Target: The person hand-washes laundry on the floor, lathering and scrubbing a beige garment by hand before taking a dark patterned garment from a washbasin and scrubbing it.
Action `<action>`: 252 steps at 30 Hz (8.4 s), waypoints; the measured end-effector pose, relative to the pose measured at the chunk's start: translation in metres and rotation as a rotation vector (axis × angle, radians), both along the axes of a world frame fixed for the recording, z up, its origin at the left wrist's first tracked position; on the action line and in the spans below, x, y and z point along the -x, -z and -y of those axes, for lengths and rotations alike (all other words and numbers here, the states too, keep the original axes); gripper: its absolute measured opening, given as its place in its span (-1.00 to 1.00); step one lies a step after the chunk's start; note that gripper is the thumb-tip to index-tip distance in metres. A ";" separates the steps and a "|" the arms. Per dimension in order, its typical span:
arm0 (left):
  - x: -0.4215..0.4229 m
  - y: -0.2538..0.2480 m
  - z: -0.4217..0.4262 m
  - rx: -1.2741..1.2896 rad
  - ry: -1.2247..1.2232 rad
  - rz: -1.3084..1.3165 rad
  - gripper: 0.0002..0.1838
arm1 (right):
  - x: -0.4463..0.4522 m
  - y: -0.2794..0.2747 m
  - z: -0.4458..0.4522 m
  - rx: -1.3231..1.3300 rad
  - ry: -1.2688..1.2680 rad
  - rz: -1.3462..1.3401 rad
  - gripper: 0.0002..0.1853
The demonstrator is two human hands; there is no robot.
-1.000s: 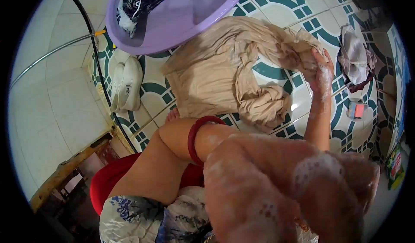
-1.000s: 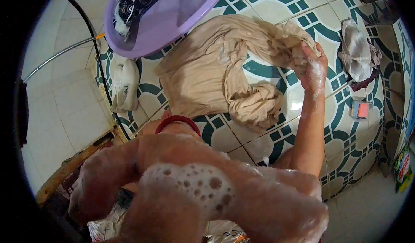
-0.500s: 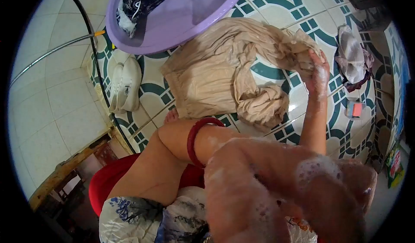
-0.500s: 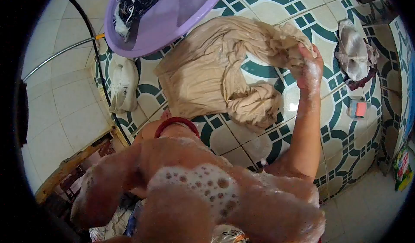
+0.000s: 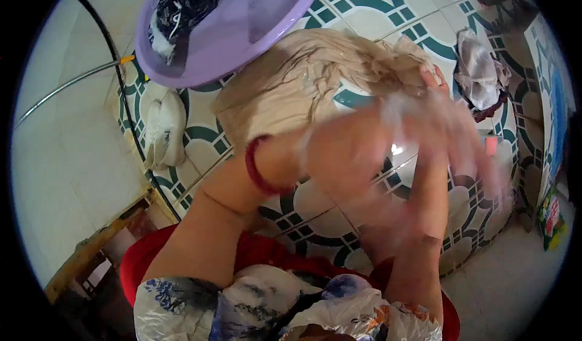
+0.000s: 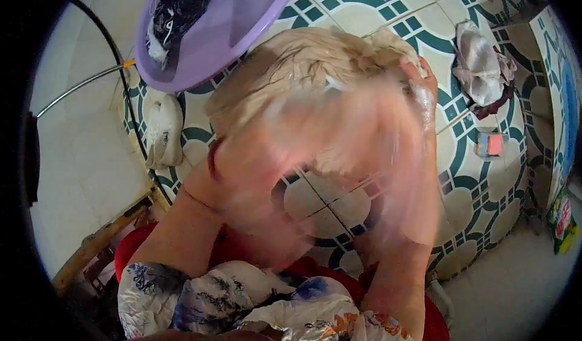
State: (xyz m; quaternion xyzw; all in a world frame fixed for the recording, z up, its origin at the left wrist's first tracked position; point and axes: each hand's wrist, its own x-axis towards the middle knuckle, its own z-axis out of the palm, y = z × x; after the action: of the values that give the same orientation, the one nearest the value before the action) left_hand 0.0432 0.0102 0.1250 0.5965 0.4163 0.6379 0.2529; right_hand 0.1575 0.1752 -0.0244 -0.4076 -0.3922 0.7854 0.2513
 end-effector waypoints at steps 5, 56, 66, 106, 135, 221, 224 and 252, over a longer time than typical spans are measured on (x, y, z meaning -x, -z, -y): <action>0.067 0.135 -0.036 0.329 -0.318 -0.713 -0.22 | 0.000 -0.074 0.014 -0.082 -0.197 -0.209 -0.50; 0.006 0.259 0.073 0.732 0.119 -0.600 -0.27 | 0.078 0.066 0.004 -1.825 -0.702 0.531 -0.70; 0.012 0.258 0.067 0.885 0.131 -0.376 -0.38 | 0.121 0.109 -0.001 -1.589 -1.003 0.794 -0.71; 0.010 0.223 0.063 0.661 -0.046 -1.114 -0.33 | 0.019 0.066 -0.079 -1.235 -0.578 0.956 -0.71; 0.003 0.222 0.074 1.030 0.244 -1.080 -0.31 | 0.112 0.095 0.041 -1.716 -0.799 0.668 -0.82; -0.043 0.212 0.065 0.735 0.200 -0.979 -0.36 | 0.122 0.075 -0.049 -1.702 -0.526 1.147 -0.57; 0.006 0.219 0.069 0.746 0.407 -0.986 -0.29 | 0.135 0.051 -0.019 -1.454 -0.712 1.195 -0.73; -0.009 0.321 0.124 0.575 0.302 -0.400 -0.25 | 0.123 0.066 0.107 -1.601 -0.829 0.331 -0.64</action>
State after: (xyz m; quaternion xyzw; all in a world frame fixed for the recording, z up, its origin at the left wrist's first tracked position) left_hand 0.0526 -0.1133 -0.1961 0.6685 0.5269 0.3216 0.4148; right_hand 0.0348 0.0686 -0.0905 -0.0457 -0.9654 0.2377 0.0971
